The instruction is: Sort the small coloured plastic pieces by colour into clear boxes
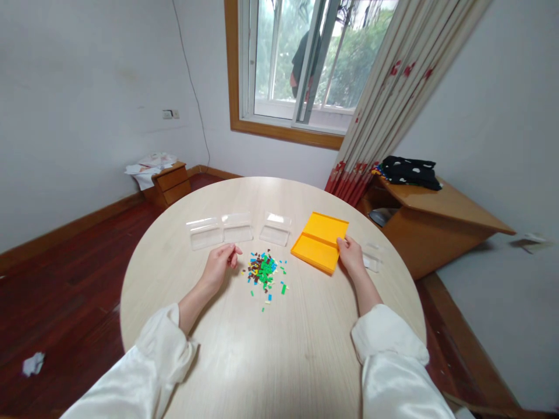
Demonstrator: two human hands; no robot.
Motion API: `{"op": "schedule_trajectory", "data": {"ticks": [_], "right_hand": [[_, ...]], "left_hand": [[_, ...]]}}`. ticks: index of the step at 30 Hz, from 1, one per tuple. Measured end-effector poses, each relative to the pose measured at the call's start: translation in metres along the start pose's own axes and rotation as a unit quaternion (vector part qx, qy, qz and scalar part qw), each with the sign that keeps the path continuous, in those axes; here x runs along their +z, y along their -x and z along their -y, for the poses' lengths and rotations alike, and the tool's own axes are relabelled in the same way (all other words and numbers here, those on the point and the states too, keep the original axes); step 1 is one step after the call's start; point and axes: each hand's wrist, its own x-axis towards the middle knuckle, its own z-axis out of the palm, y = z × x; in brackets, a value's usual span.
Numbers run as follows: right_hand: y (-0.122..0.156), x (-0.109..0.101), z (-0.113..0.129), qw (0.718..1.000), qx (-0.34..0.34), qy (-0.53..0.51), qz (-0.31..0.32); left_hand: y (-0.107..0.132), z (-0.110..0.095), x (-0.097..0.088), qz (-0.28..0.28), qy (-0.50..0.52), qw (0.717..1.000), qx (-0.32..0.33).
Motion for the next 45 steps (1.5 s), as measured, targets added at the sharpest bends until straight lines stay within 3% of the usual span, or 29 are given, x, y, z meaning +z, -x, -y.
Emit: {"op": "schedule_trajectory", "data": {"ticks": [6,12,16,19,23,26,33,37,40,42,45], "right_hand": [[-0.006,0.005,-0.008,0.999,0.025,0.000,-0.031],[0.003,0.006,0.000,0.999,-0.001,0.031,-0.035],[0.020,0.001,0.013,0.989,-0.117,0.089,-0.032],[0.030,-0.015,0.018,0.971,-0.192,0.136,-0.025],[0.033,-0.044,0.011,0.956,-0.164,0.235,-0.067],[0.034,-0.057,-0.001,0.944,-0.117,0.302,-0.055],[0.041,-0.058,-0.003,0.939,-0.078,0.335,0.016],[0.049,-0.052,0.022,0.943,-0.115,0.311,-0.029],[0.070,-0.032,0.045,0.954,-0.201,0.222,-0.033],[0.092,-0.009,0.055,0.956,-0.242,0.159,0.050],[0.127,0.027,0.058,0.937,-0.255,0.130,0.201]], "left_hand": [[0.000,0.000,-0.001,-0.002,0.000,1.000,0.002],[-0.001,0.001,-0.001,-0.008,0.003,1.000,0.005],[-0.002,0.002,-0.003,-0.014,0.006,1.000,0.005],[-0.004,0.002,-0.005,-0.020,0.003,1.000,0.006],[-0.005,0.000,-0.006,-0.033,0.000,0.999,0.008],[-0.004,0.000,-0.006,-0.033,-0.003,0.999,0.008],[-0.007,0.006,-0.009,-0.051,-0.014,0.998,0.019],[-0.010,0.007,-0.013,-0.077,-0.082,0.993,0.043],[-0.006,0.006,-0.013,-0.001,-0.166,0.982,0.086],[-0.001,0.007,-0.013,0.108,-0.236,0.959,0.117],[0.006,0.014,-0.013,0.250,-0.357,0.889,0.139]]}}
